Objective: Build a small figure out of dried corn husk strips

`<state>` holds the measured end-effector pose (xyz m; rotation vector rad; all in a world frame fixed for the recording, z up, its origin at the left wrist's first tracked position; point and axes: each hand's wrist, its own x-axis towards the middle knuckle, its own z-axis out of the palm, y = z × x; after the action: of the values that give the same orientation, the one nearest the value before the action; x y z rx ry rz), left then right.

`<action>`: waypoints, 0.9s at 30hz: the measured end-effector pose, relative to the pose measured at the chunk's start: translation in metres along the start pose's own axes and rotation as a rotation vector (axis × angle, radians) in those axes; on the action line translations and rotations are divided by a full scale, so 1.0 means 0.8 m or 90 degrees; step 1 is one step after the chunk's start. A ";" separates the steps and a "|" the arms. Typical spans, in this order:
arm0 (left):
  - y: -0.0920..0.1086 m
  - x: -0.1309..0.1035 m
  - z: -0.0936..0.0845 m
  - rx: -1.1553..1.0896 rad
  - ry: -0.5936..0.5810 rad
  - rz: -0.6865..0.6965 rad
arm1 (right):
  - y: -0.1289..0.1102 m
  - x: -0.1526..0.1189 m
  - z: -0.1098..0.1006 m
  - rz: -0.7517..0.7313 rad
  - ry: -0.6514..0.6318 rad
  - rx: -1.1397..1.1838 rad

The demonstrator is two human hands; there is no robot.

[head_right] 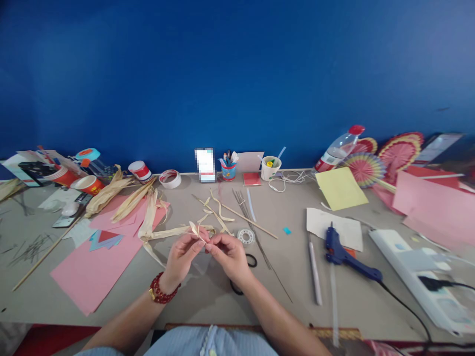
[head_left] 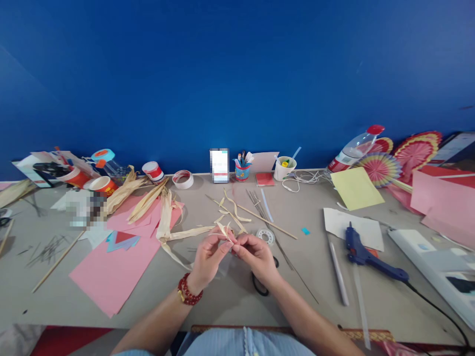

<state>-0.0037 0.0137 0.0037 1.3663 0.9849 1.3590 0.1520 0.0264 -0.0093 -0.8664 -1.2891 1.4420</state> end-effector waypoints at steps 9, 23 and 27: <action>-0.003 -0.001 -0.001 -0.021 -0.005 -0.003 | 0.000 0.001 0.001 -0.011 -0.008 0.028; -0.006 -0.002 -0.004 0.003 0.010 -0.006 | 0.000 0.000 0.000 0.005 -0.008 0.040; -0.003 -0.001 -0.003 -0.013 -0.010 -0.013 | 0.004 0.000 -0.001 -0.002 -0.007 0.040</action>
<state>-0.0061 0.0136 0.0009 1.3467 0.9695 1.3377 0.1521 0.0270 -0.0125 -0.8149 -1.2461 1.4796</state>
